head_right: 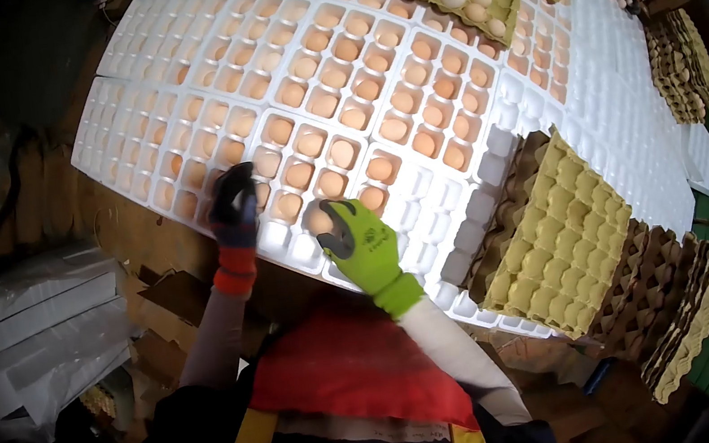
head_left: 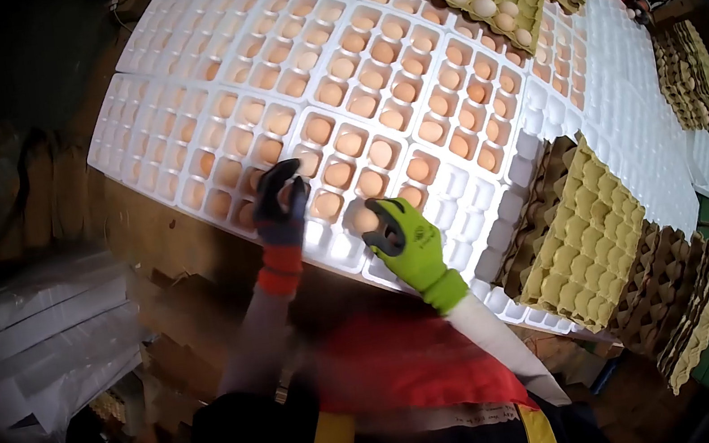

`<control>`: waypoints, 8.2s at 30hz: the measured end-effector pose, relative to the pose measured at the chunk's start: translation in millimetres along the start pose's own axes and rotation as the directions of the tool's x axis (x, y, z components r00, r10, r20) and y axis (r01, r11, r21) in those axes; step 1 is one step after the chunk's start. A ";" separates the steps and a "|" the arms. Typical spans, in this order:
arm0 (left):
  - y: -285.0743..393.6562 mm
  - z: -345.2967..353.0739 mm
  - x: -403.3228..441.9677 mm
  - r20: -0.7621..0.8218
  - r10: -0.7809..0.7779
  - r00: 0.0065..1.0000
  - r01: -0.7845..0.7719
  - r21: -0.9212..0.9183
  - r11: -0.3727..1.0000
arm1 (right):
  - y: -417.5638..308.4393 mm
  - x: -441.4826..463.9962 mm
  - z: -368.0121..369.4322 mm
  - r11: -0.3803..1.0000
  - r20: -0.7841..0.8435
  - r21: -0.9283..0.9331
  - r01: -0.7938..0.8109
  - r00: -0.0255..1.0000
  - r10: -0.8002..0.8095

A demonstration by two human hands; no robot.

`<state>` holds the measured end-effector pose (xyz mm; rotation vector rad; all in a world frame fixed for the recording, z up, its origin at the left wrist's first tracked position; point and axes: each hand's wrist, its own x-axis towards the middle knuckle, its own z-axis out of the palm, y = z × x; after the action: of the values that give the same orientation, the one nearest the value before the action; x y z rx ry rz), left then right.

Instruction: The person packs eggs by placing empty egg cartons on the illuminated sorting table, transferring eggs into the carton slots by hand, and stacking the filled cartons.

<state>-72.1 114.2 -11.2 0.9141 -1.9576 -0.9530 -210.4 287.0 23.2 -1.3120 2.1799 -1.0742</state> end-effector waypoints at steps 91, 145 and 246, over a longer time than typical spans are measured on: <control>177.8 201.1 -41.7 0.346 0.663 0.664 -0.222 -0.755 0.617 | 10.9 -191.2 -233.2 0.978 -0.989 -0.134 -0.161 0.090 -0.121; 224.1 157.0 -109.2 0.788 0.186 0.587 -0.107 -0.152 0.983 | 106.8 -206.7 -277.3 0.683 -0.143 0.706 -0.189 0.906 0.399; 257.8 286.0 -58.8 0.714 0.426 0.555 -0.634 0.031 0.773 | 157.9 -199.9 -301.2 0.395 0.105 0.871 -0.292 0.896 0.431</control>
<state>-357.0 368.8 64.4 -0.0051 -2.8301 -0.6652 -398.7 628.8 81.0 -0.2466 1.4182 -1.7540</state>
